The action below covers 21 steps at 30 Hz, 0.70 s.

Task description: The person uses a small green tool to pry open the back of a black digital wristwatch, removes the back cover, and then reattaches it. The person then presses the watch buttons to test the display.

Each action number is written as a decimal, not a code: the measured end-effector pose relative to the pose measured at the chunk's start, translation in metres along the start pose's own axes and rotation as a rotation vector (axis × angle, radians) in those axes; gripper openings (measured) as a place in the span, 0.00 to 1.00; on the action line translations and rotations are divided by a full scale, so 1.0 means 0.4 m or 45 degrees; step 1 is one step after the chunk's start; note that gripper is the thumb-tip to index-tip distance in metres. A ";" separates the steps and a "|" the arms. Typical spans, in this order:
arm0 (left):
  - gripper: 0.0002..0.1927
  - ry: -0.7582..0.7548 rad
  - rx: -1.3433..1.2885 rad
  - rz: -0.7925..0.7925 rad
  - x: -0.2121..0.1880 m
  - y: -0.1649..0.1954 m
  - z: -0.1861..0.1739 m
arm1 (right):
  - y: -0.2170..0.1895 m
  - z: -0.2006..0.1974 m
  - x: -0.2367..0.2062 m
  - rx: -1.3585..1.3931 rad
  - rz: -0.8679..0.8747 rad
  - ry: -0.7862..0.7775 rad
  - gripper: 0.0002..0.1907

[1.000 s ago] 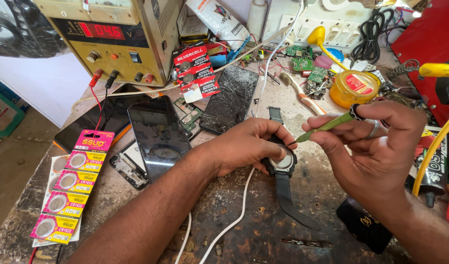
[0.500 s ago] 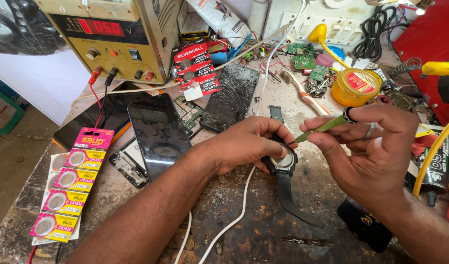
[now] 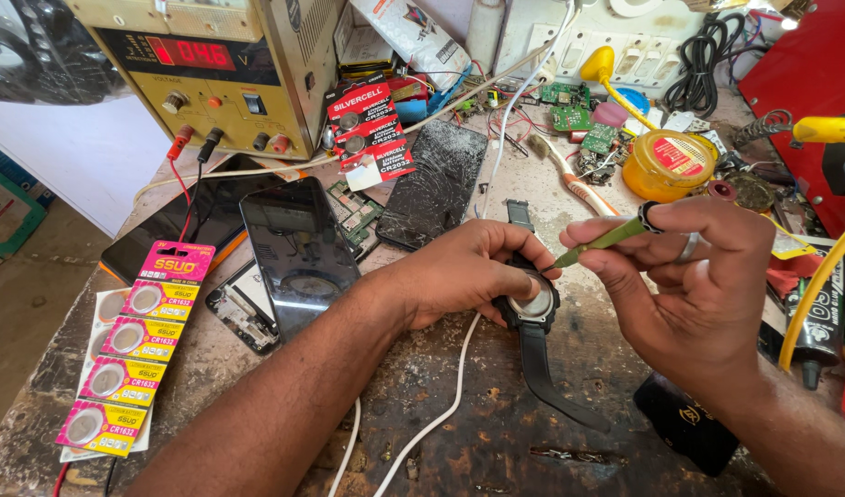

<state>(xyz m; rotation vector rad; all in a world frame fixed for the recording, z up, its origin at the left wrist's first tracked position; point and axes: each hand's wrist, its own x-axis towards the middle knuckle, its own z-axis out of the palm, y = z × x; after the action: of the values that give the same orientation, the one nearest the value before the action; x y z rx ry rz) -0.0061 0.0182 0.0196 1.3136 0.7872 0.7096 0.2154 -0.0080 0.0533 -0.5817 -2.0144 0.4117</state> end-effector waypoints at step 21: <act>0.22 0.083 0.008 0.022 0.000 -0.008 0.011 | -0.018 0.001 0.031 0.129 0.090 -0.006 0.26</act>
<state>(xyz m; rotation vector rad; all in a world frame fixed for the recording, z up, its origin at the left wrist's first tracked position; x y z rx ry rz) -0.0024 0.0155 0.0168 1.3098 0.8318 0.7672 0.2082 -0.0072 0.0655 -0.5904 -1.9691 0.5552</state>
